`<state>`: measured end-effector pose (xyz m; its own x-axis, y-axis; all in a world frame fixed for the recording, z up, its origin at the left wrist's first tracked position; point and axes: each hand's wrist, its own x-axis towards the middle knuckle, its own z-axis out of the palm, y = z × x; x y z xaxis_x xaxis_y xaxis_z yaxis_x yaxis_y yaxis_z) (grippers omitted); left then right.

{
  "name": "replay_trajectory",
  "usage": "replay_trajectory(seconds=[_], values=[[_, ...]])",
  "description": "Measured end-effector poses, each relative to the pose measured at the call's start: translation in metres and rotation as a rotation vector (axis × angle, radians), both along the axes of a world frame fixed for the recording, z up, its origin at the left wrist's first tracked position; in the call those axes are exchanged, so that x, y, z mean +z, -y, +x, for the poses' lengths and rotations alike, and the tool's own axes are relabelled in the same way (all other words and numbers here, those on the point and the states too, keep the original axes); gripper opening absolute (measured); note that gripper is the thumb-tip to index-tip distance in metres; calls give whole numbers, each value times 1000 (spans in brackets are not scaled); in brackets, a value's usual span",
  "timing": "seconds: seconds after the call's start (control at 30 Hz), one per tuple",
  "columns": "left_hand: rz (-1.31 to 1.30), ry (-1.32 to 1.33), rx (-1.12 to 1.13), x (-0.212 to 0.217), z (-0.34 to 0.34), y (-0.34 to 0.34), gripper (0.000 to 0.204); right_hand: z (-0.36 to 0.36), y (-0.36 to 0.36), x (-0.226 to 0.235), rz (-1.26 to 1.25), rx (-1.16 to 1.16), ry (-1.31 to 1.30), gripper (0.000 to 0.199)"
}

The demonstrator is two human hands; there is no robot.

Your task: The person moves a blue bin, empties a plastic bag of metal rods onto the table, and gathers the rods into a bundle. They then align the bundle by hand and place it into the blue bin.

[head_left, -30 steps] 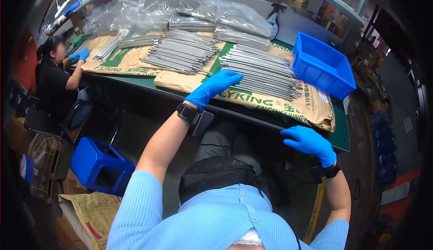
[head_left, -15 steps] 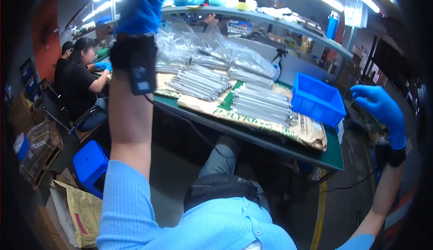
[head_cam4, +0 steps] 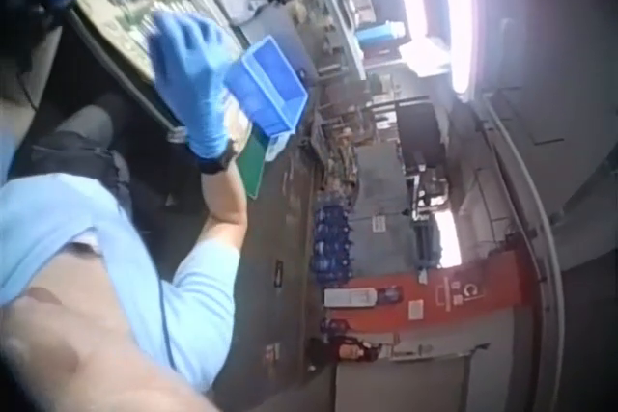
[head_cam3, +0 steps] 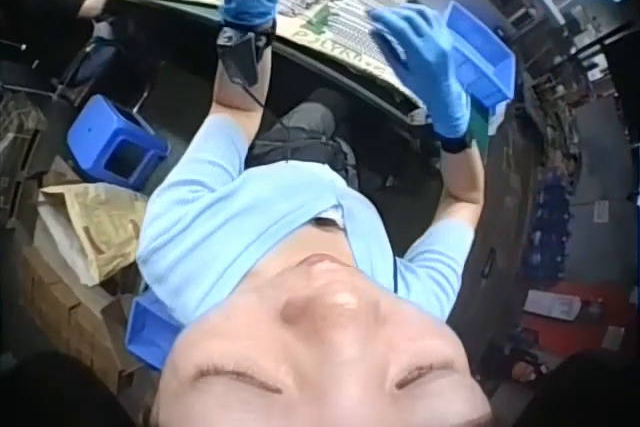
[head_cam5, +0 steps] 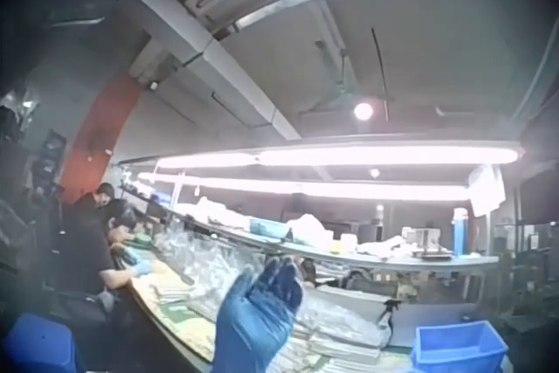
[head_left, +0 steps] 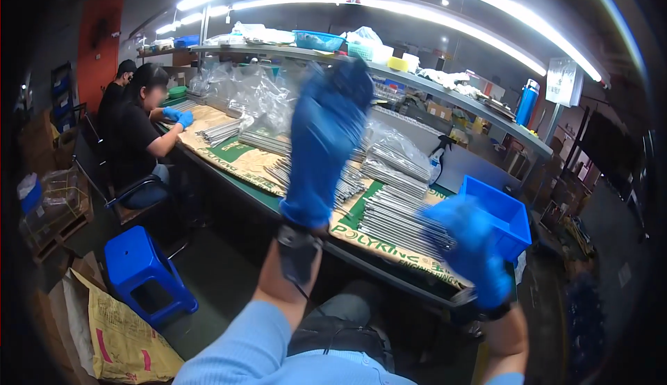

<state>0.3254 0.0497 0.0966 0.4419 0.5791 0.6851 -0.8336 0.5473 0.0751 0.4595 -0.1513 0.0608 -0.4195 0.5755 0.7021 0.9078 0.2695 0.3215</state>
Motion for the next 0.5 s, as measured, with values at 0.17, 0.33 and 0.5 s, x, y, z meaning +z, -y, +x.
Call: replay_trajectory(seconds=[0.17,0.33,0.5], values=[[-272,-332,-205,-65,119,-25,33,-4,-65,-80,4,186,-274,36],[-357,-445,-227,-135,180,-69,35,25,-113,-96,-108,122,-385,34],[-347,-411,-238,-196,207,-87,33,48,-127,-142,-218,47,-449,30]])
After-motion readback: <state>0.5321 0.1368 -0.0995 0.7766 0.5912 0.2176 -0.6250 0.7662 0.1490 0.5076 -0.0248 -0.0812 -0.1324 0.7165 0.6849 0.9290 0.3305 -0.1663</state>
